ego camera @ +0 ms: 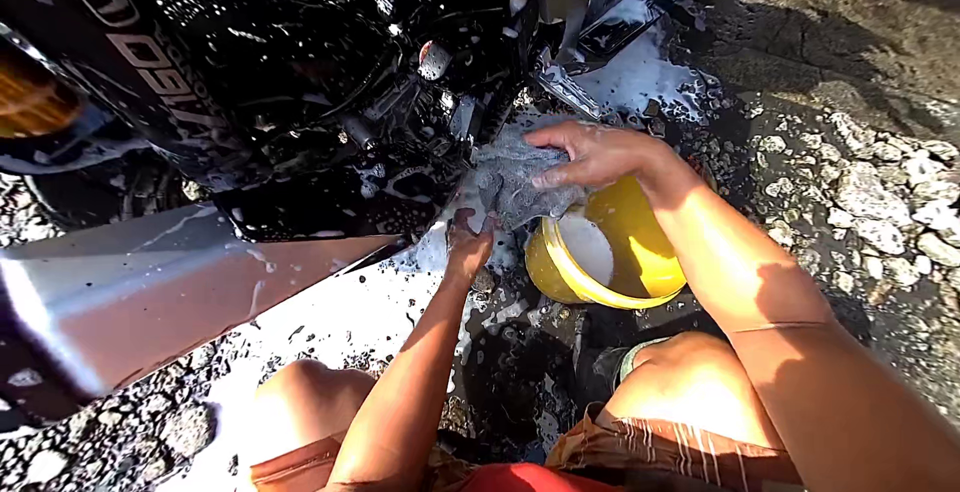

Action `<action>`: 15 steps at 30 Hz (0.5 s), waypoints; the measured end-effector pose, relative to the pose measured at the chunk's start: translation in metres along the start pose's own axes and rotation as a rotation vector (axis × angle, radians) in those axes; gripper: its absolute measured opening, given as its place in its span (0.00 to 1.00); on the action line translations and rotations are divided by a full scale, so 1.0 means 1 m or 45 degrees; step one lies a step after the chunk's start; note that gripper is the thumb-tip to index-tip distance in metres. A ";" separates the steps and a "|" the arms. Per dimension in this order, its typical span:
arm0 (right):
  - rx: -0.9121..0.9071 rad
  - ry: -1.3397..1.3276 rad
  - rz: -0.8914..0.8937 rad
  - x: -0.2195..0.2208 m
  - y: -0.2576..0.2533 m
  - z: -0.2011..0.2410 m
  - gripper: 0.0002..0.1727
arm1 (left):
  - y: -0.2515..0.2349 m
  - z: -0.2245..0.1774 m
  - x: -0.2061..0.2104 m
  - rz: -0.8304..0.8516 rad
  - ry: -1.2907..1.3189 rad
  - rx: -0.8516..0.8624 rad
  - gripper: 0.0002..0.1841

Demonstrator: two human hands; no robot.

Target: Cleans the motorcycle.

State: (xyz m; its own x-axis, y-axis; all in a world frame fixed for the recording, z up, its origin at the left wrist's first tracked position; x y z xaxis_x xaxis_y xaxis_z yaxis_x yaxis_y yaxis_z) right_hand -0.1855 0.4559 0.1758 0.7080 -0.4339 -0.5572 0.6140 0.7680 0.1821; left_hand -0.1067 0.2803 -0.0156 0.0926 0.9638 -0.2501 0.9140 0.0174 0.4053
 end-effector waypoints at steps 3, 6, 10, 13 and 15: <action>0.145 0.399 0.348 0.054 -0.004 0.019 0.34 | 0.021 -0.030 0.034 0.522 1.176 -0.069 0.45; 0.210 0.558 0.520 0.080 -0.002 0.026 0.41 | 0.028 -0.071 0.037 0.559 1.722 0.006 0.40; 0.167 0.201 0.183 0.018 0.011 0.020 0.32 | 0.017 -0.099 0.007 0.384 1.459 0.378 0.17; 0.372 -0.468 -0.349 -0.008 0.007 -0.020 0.47 | 0.024 -0.131 -0.019 0.209 0.777 0.784 0.11; 0.385 -0.968 -0.534 0.017 -0.005 -0.040 0.47 | 0.038 -0.160 -0.025 0.154 -0.162 0.956 0.16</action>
State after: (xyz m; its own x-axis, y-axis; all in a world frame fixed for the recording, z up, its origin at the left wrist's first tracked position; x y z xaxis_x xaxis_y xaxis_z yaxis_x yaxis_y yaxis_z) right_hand -0.1901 0.4636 0.1329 0.3799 -0.9243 0.0376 0.8617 0.3684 0.3489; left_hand -0.1372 0.2998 0.1470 0.2118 0.9088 -0.3596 0.9134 -0.3149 -0.2579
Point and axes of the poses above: each hand's wrist, its own y-axis away from the middle knuckle, its own x-axis out of the palm, z = x × y, the point moved 6 cm from there along -y, towards the middle knuckle, and after that the axes turned 7 degrees about -y, right-handed, at the moved point
